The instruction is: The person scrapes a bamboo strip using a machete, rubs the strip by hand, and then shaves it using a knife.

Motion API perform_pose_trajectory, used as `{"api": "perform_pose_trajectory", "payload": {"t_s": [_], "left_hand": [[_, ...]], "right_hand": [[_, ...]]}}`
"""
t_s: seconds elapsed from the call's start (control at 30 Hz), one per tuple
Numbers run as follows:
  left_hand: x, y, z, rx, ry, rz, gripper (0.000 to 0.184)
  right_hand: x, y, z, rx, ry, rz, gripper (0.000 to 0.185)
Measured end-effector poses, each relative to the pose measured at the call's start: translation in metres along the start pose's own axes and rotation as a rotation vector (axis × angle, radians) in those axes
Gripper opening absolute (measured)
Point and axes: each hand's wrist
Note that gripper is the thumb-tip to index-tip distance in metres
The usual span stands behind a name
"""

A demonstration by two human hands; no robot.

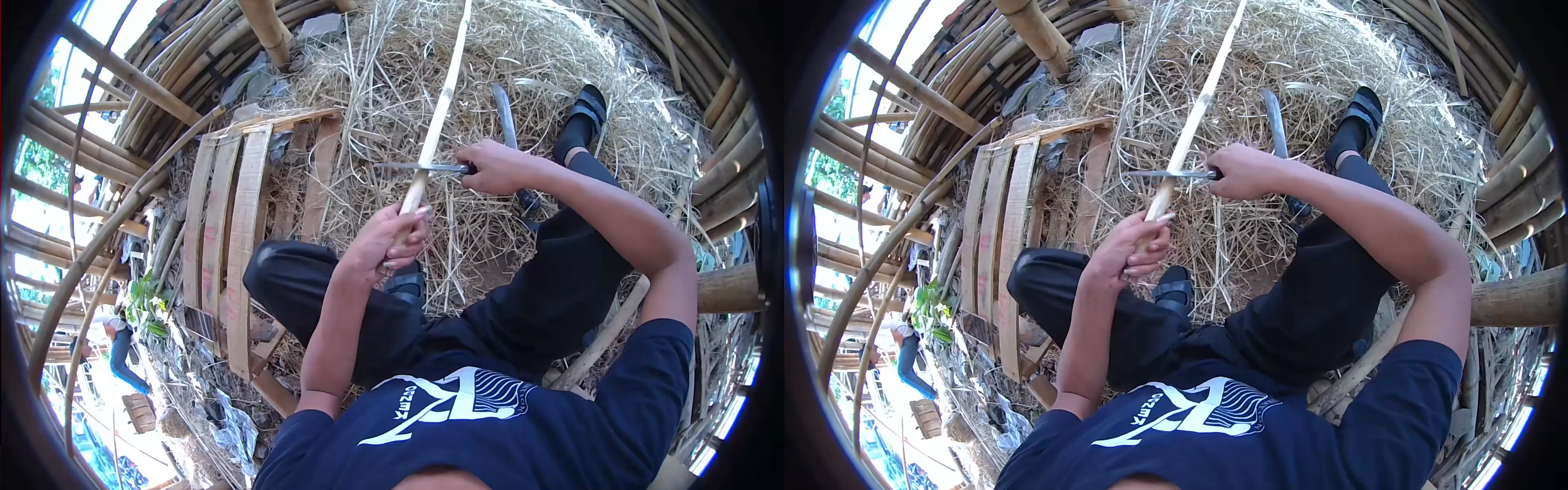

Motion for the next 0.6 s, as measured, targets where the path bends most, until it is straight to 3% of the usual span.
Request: {"api": "perform_pose_trajectory", "payload": {"t_s": [0.13,0.2,0.47,0.6], "left_hand": [[0.015,0.000,-0.004,0.022,-0.047,0.086,0.017],[0.028,-0.001,-0.014,0.275,-0.065,0.137,0.015],[0.056,0.018,-0.050,0.616,-0.148,0.248,0.022],[0.065,0.032,-0.066,0.909,-0.256,0.324,0.035]], "right_hand": [[0.011,-0.015,0.010,0.038,-0.213,-0.125,0.034],[0.009,-0.018,0.004,0.042,-0.275,-0.127,0.035],[0.017,-0.023,0.003,-0.203,-0.169,-0.212,0.031],[0.025,-0.032,0.002,-0.204,-0.288,-0.237,0.028]]}}
Point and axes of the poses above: each hand's wrist, its own x-axis towards the middle knuckle, its own y-axis out of the back of the hand, z = x × y, and after that the axes turned 12 degrees about -y, right-handed
